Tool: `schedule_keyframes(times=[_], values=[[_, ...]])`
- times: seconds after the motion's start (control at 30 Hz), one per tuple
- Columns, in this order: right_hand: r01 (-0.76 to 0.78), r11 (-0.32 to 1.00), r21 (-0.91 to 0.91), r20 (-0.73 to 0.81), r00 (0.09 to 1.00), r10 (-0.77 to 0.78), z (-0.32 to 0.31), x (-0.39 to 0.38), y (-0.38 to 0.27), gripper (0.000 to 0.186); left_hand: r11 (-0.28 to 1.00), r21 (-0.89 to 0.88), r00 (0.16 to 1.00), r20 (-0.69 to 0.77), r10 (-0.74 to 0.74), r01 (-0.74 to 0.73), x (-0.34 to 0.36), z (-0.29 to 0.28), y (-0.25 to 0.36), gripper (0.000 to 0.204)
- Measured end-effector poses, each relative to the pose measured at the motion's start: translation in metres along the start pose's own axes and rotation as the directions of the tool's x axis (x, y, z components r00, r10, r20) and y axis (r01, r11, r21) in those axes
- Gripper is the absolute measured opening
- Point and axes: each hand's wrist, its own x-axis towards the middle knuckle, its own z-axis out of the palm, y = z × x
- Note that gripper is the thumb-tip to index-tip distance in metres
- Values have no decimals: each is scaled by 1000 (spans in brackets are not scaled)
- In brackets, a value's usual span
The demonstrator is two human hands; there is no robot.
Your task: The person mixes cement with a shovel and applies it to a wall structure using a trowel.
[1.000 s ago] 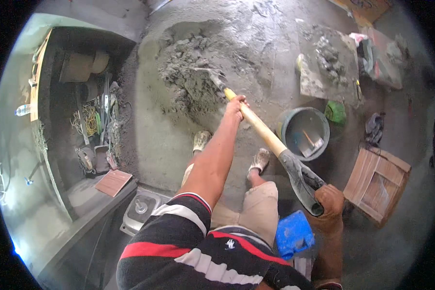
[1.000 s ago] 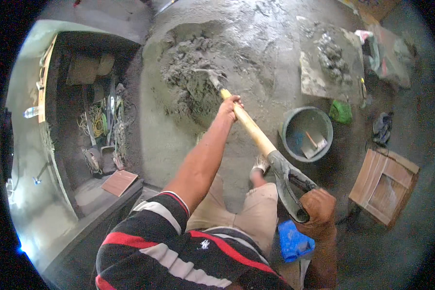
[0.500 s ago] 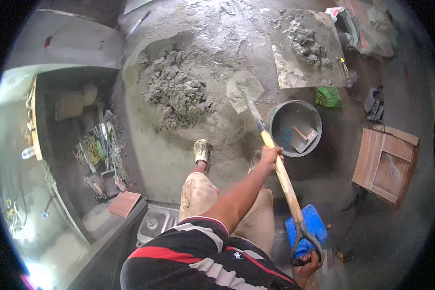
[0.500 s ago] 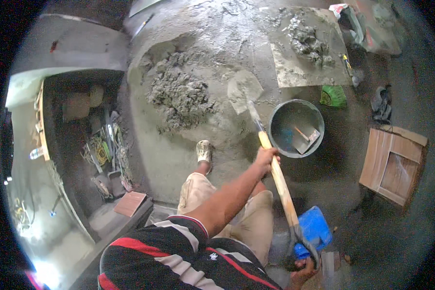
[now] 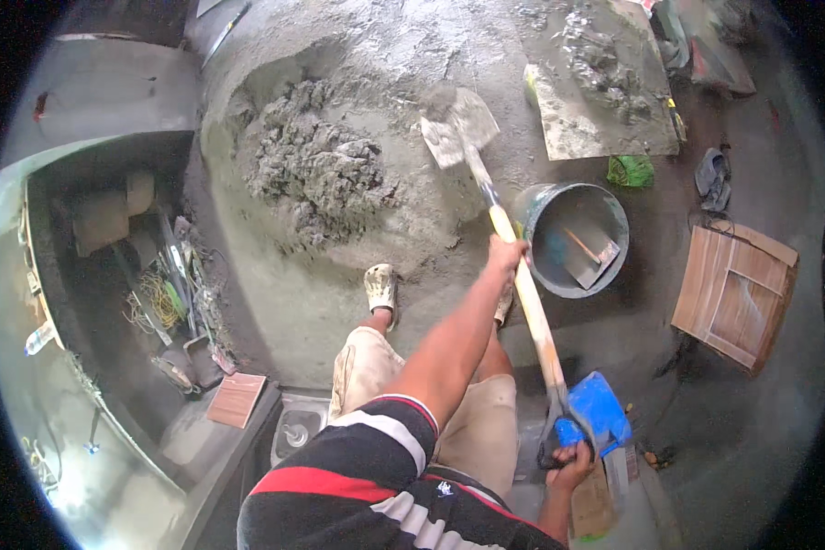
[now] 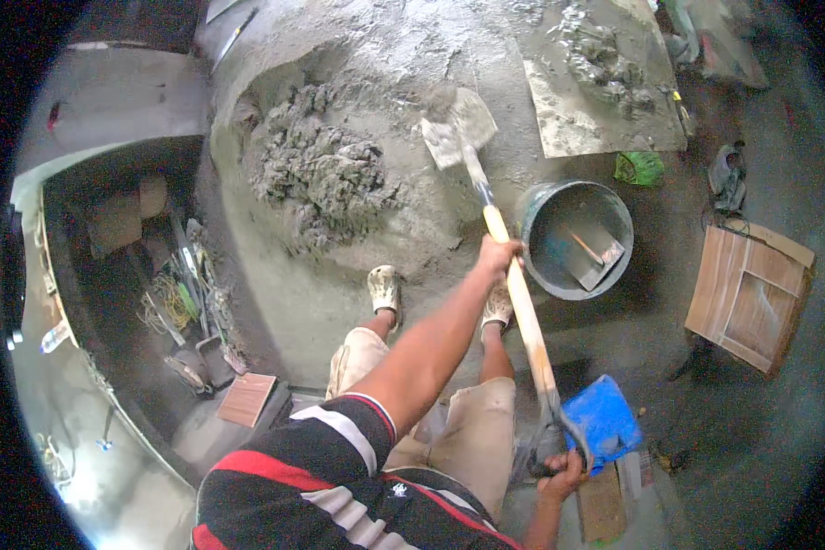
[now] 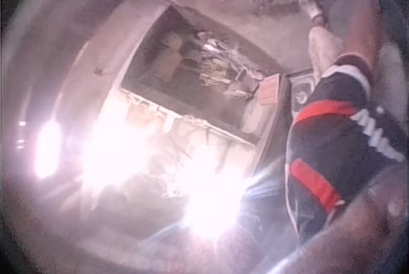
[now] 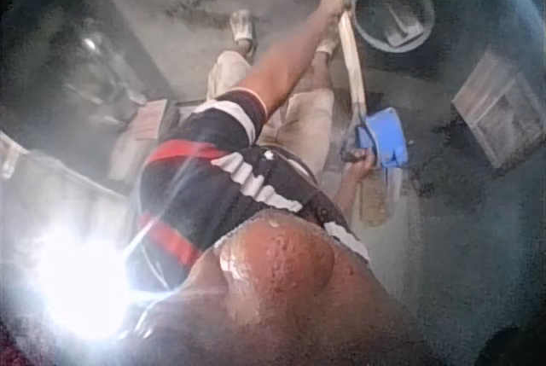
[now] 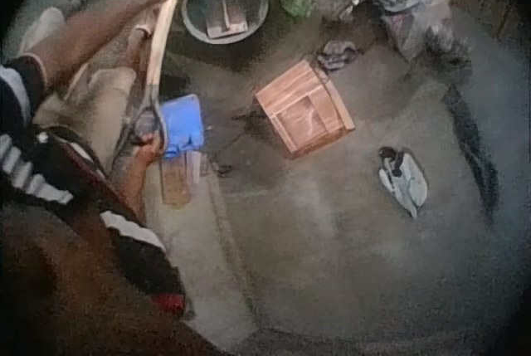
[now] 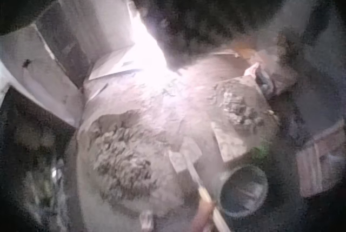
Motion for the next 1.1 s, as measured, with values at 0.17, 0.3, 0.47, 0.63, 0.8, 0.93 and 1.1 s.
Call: schedule_keyframes(times=[0.17,0.3,0.47,0.63,0.8,0.93,1.1], values=[[444,872,-208,279,881,-382,82,83,-14,11,979,-180,994,39,100,-91,66,-13,91,21],[515,838,-180,427,809,-405,144,101,-50,14,941,-310,980,95,176,-139,93,-23,141,28],[430,896,-113,459,822,-337,212,98,-80,11,899,-378,969,17,245,-221,123,-57,189,29],[587,800,-122,667,646,-372,250,69,-95,4,806,-560,966,38,256,-192,114,-121,207,18],[989,132,72,820,17,-572,212,43,-116,17,714,-662,917,98,386,-229,40,-157,208,14],[847,-194,495,824,-528,-204,168,8,-177,30,531,-818,879,69,472,-221,-53,-148,178,23],[773,-350,529,735,-623,-267,114,-24,-212,19,484,-866,903,102,417,-126,-147,-127,158,22]])
